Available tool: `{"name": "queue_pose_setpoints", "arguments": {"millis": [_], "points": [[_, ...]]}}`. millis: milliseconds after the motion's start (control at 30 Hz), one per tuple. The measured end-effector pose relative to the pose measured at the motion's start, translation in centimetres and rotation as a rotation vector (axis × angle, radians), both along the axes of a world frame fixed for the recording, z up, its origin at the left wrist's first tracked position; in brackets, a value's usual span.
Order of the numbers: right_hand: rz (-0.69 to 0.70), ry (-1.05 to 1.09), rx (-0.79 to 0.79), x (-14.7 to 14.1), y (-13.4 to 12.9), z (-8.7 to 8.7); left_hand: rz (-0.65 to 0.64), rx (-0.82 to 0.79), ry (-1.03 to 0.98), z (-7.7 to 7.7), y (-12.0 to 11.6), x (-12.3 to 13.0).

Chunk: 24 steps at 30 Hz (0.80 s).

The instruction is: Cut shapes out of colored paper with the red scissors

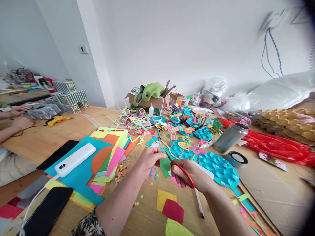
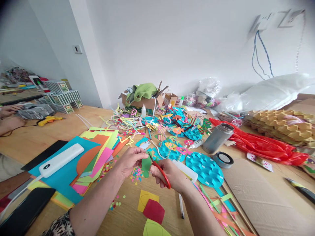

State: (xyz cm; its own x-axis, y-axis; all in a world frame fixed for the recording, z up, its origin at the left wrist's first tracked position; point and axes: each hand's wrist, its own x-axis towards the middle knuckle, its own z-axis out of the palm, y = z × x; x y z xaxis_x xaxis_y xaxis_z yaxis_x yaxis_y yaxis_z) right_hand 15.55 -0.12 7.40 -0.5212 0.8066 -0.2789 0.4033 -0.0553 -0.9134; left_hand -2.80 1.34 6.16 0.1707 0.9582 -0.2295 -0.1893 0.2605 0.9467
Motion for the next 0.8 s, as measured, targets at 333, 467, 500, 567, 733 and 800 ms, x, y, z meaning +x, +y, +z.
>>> {"name": "queue_pose_setpoints", "arguments": {"millis": [333, 467, 500, 567, 733, 800], "points": [[-0.002, 0.01, -0.013, -0.03, 0.01, 0.1, -0.007, -0.002, 0.003, -0.11, 0.02, -0.04], [-0.026, -0.002, -0.02, -0.01, 0.01, 0.01, 0.011, -0.002, -0.002, -0.14, 0.01, -0.05], [-0.027, -0.004, -0.021, 0.0, 0.02, -0.02, 0.014, -0.001, -0.004, -0.15, 0.0, -0.06], [-0.026, -0.006, -0.02, 0.01, 0.03, -0.06, 0.014, 0.003, -0.007, -0.17, 0.01, -0.09], [-0.003, -0.01, -0.004, 0.0, 0.03, 0.01, -0.001, 0.008, 0.0, -0.27, 0.12, -0.1], [0.014, 0.005, 0.003, 0.01, 0.05, -0.02, -0.006, 0.009, 0.002, -0.32, 0.13, -0.06]]}}
